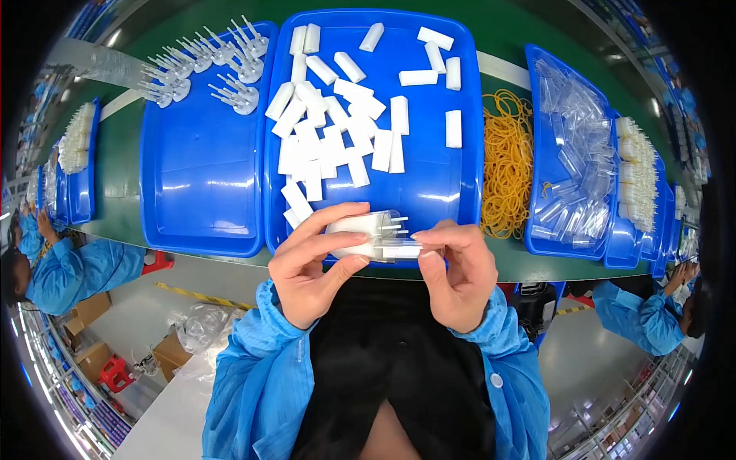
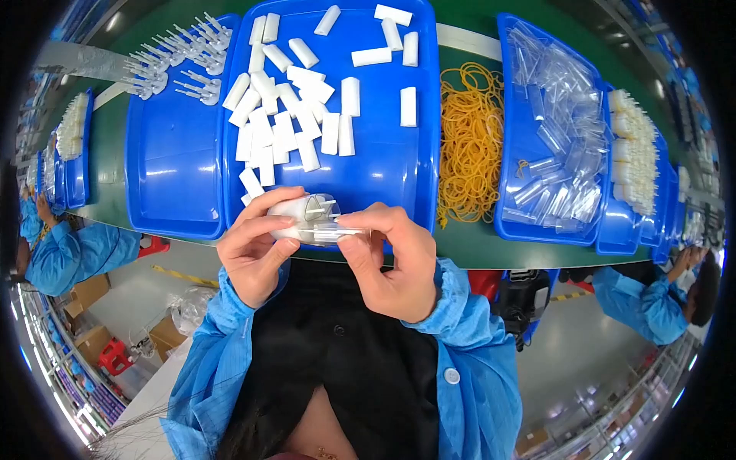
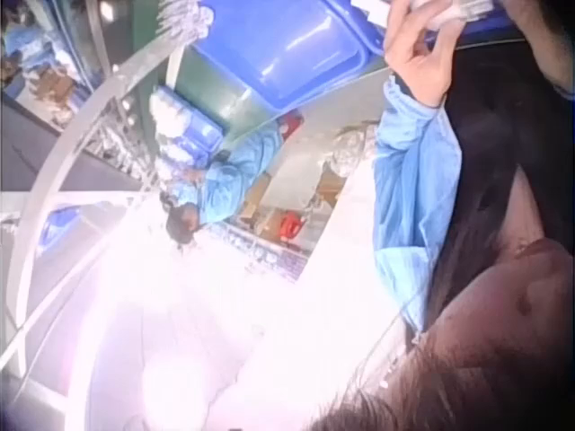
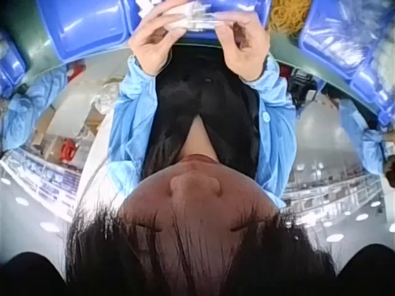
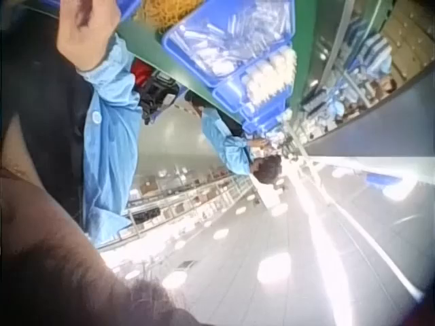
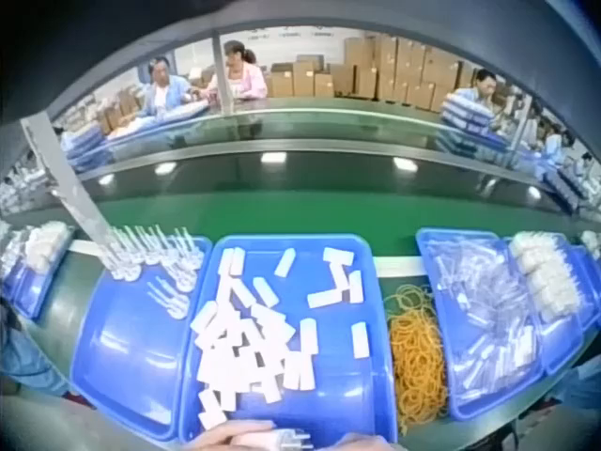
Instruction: The person wraps a rubber band around a bundle of parts and places it into a tray. The person then fits white rectangular pieces onto the prongs of a base piece and secures the assembled bundle with a rubber band.
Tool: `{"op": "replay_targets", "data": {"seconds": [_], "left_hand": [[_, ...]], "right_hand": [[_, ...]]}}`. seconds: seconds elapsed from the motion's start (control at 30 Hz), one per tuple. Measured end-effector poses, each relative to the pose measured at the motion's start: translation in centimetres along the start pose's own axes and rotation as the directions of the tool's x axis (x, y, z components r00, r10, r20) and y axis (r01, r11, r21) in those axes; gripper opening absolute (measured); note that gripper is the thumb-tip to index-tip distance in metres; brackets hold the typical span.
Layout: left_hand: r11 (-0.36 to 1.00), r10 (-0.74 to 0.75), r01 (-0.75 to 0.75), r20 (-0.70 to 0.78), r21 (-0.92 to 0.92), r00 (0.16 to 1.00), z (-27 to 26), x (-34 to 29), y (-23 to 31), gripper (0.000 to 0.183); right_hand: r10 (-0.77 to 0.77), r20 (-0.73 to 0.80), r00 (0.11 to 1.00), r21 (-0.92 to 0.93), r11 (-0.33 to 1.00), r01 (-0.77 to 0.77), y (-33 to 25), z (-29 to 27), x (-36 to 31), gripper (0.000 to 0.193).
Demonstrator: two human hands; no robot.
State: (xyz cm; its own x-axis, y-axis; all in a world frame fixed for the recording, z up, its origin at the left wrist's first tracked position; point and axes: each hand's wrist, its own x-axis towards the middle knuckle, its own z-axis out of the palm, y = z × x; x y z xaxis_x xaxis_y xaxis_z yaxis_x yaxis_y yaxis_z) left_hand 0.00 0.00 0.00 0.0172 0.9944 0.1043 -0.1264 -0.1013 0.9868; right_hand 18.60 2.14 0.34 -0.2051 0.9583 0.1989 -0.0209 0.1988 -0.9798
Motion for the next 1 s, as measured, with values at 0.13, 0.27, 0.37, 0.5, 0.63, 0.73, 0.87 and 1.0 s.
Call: {"op": "replay_targets", "data": {"seconds": [0.13,0.27,0.37,0.5,0.63,0.73,0.87,1.0], "left_hand": [[0.998,0.016,-0.015,-0.013,0.057,1.000,-0.09,-0.06,0.13,0.020],[0.998,-0.001,0.003,-0.028,0.061,1.000,0.00,-0.14,0.03,0.019],[0.996,0.031,-0.030,-0.012,0.087,0.999,-0.13,-0.09,-0.05,0.018],[0.994,0.060,-0.059,-0.004,0.090,0.998,-0.32,-0.11,-0.18,0.018],[0.988,0.117,-0.120,0.037,0.096,0.992,-0.43,-0.08,-0.43,0.018],[0.982,0.160,-0.165,0.060,0.094,0.985,-0.52,-0.02,-0.51,0.019],[0.969,0.182,-0.192,0.078,0.156,0.980,-0.48,0.13,0.03,0.020],[0.962,0.202,-0.211,0.072,0.175,0.977,-0.51,0.13,0.01,0.020]], "right_hand": [[-0.056,0.004,0.998,-0.072,0.996,0.056,-0.20,0.35,0.14,0.016],[-0.116,-0.008,0.993,-0.150,0.982,0.114,0.02,0.28,0.24,0.017],[-0.147,-0.016,0.989,-0.185,0.972,0.142,0.12,0.34,0.24,0.018],[-0.127,-0.004,0.992,-0.152,0.980,0.125,0.03,0.42,0.06,0.018],[-0.110,-0.010,0.994,-0.117,0.987,0.108,-0.17,0.27,-0.16,0.021],[-0.241,0.019,0.970,-0.227,0.944,0.239,-0.36,0.25,-0.09,0.024],[-0.316,0.113,0.942,-0.267,0.903,0.335,-0.72,0.08,-0.10,0.028],[-0.291,0.098,0.952,-0.194,0.932,0.305,-0.06,0.10,-0.15,0.027]]}}
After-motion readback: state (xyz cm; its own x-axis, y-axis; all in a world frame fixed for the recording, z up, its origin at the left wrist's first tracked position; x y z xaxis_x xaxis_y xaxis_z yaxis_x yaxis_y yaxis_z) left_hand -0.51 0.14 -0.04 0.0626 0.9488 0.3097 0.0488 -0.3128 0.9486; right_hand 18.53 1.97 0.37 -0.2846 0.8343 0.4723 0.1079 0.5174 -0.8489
